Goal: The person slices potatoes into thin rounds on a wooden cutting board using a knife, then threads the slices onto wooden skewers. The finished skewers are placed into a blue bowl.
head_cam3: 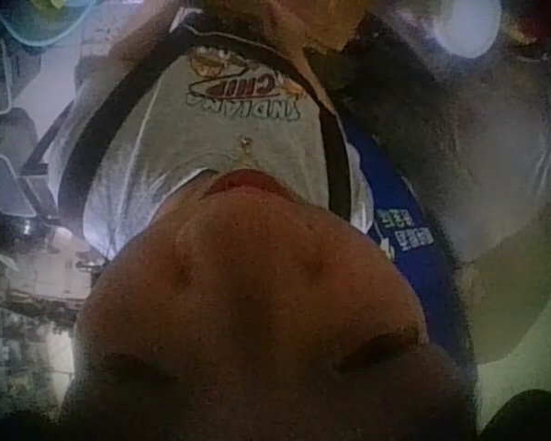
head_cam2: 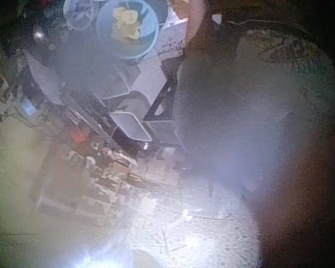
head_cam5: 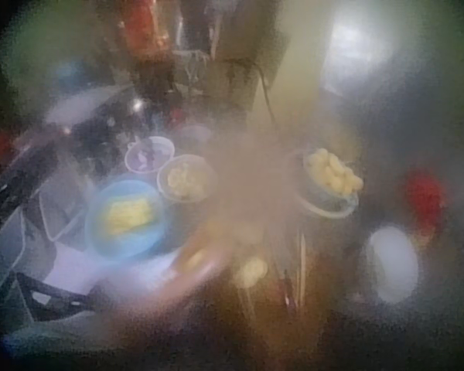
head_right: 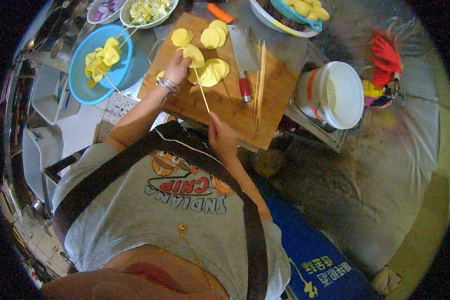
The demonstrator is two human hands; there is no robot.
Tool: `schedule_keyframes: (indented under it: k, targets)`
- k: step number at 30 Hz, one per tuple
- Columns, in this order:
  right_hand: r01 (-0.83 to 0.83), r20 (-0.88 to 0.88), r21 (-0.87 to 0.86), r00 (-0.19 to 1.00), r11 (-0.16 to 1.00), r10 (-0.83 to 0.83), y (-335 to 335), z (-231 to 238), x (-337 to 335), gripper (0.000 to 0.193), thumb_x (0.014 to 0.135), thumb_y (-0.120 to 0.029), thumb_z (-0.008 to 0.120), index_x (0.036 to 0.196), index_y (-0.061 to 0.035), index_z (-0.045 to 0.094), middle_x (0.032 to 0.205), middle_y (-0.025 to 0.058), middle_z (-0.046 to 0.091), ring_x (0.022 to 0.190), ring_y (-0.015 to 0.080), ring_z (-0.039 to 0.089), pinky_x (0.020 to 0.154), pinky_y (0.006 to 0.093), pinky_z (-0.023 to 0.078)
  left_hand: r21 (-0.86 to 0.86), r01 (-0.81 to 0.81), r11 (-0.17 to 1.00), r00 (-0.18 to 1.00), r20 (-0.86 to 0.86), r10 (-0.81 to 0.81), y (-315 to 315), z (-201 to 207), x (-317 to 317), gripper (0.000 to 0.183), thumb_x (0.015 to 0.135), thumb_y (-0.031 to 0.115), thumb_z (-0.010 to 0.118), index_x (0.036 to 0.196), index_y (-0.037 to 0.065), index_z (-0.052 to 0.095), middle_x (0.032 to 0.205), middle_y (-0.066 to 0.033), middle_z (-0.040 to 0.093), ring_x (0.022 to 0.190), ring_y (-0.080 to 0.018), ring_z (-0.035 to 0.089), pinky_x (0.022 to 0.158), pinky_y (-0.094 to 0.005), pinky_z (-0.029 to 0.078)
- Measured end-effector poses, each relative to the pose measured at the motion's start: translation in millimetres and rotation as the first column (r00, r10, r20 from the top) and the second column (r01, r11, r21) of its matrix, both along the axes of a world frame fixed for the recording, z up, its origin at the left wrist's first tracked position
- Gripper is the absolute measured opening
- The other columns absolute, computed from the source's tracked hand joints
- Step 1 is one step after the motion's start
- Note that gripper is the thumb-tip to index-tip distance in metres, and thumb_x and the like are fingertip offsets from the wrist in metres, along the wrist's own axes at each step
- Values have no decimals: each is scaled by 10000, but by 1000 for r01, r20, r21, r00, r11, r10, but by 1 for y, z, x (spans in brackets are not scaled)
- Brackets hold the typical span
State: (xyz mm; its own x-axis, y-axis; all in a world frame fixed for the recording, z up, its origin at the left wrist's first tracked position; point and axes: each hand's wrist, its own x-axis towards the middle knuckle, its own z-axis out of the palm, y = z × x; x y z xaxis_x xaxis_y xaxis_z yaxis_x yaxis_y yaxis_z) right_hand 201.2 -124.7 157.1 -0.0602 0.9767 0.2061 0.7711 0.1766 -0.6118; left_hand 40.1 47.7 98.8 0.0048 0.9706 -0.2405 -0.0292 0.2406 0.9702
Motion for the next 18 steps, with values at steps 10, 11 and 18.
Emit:
schedule_keyframes:
  k: [10, 11, 18]
  targets:
    - [82, -644, -334, 708, 939, -291, 16, -29, -6, 226, 865, -124, 527, 1049, -10, 591, 730, -6, 562, 580, 49, 476, 513, 193, 394, -162, 366, 917, 931, 55, -362, -52, -22, 30, 281, 881, 210, 480, 1115, 53, 485, 798, -18, 572, 595, -103, 521, 514, -240, 440]
    - [82, -632, -371, 708, 925, -316, 17, -33, -3, 229, 865, -121, 526, 1057, -9, 585, 730, -6, 559, 578, 47, 472, 510, 190, 390, 23, 352, 936, 936, -25, -352, -53, -22, 31, 287, 879, 225, 487, 1106, 50, 497, 834, -24, 582, 616, -117, 534, 546, -258, 449]
    - [106, -561, -460, 734, 881, -382, 6, -33, 25, 277, 865, -129, 531, 1097, 22, 546, 726, 0, 556, 608, 55, 489, 548, 192, 403, 59, 138, 989, 407, -913, -2, 37, -22, -29, 611, 733, 472, 583, 1087, -15, 479, 1049, -222, 535, 1009, -333, 507, 857, -390, 412]
